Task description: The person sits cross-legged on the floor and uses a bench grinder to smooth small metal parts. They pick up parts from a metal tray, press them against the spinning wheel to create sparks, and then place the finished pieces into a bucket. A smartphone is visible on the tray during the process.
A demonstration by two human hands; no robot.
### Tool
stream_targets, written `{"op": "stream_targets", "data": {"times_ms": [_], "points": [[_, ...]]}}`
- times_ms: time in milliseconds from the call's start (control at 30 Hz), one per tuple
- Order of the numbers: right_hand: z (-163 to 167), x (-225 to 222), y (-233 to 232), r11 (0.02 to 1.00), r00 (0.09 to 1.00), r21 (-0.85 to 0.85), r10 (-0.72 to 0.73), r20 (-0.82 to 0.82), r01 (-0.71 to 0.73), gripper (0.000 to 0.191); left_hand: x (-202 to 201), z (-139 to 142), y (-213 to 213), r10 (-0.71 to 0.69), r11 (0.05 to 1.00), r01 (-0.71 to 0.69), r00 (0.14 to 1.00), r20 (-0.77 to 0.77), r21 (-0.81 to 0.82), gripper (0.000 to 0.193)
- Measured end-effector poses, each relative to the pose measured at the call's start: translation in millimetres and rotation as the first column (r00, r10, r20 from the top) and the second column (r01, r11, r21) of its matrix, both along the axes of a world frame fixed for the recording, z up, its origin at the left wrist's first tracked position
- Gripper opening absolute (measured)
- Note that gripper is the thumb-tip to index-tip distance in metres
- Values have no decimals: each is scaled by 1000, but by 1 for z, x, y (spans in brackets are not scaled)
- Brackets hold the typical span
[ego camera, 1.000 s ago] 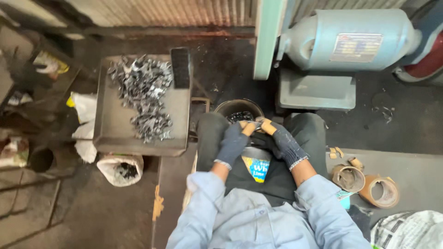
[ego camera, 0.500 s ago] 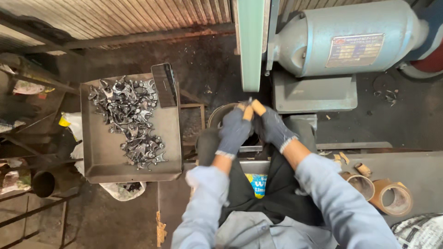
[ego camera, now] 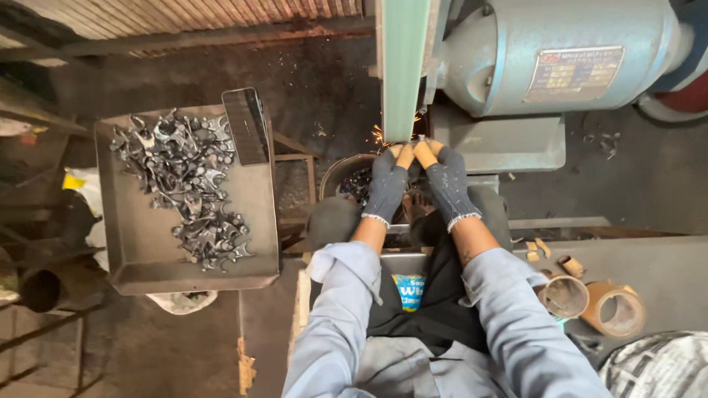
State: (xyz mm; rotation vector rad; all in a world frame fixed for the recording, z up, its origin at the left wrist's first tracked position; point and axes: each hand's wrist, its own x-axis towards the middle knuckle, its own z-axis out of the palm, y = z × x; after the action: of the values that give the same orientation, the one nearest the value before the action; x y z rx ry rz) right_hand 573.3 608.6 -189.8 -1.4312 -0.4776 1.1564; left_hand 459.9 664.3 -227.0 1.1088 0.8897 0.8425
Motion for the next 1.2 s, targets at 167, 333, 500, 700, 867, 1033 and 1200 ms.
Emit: {"op": "stream_targets", "data": {"times_ms": [167, 333, 500, 700, 867, 1033, 1200], "points": [[-12, -34, -6, 978, 986, 141, -142, -90, 154, 37, -18, -16, 4, -93, 994, 105, 956, -279, 30, 32], [-13, -25, 4, 996, 997, 77, -54, 60, 49, 35, -5, -13, -11, 135, 990, -137, 990, -48, -45, 34], [11, -17, -13, 945, 987, 299, -104, -122, 136, 29, -11, 12, -8, -174, 981, 179, 982, 75, -69, 35], [41, -30, -59, 966, 908, 168, -115, -402, 196, 35, -68, 62, -55, -174, 971, 176, 984, -25, 160, 54], [50, -42, -100, 949, 998, 311, 55, -19, -46, 42, -99, 79, -101, -157, 957, 230, 922, -355, 174, 94], [64, -41, -161, 965, 826, 158, -88, -556, 209, 36, -99, 90, -130, -109, 814, 276, 937, -333, 511, 77], [64, -61, -203, 963, 889, 61, -216, -403, 262, 35, -105, 99, -167, -10, 489, 307, 938, -348, 816, 59]]}}
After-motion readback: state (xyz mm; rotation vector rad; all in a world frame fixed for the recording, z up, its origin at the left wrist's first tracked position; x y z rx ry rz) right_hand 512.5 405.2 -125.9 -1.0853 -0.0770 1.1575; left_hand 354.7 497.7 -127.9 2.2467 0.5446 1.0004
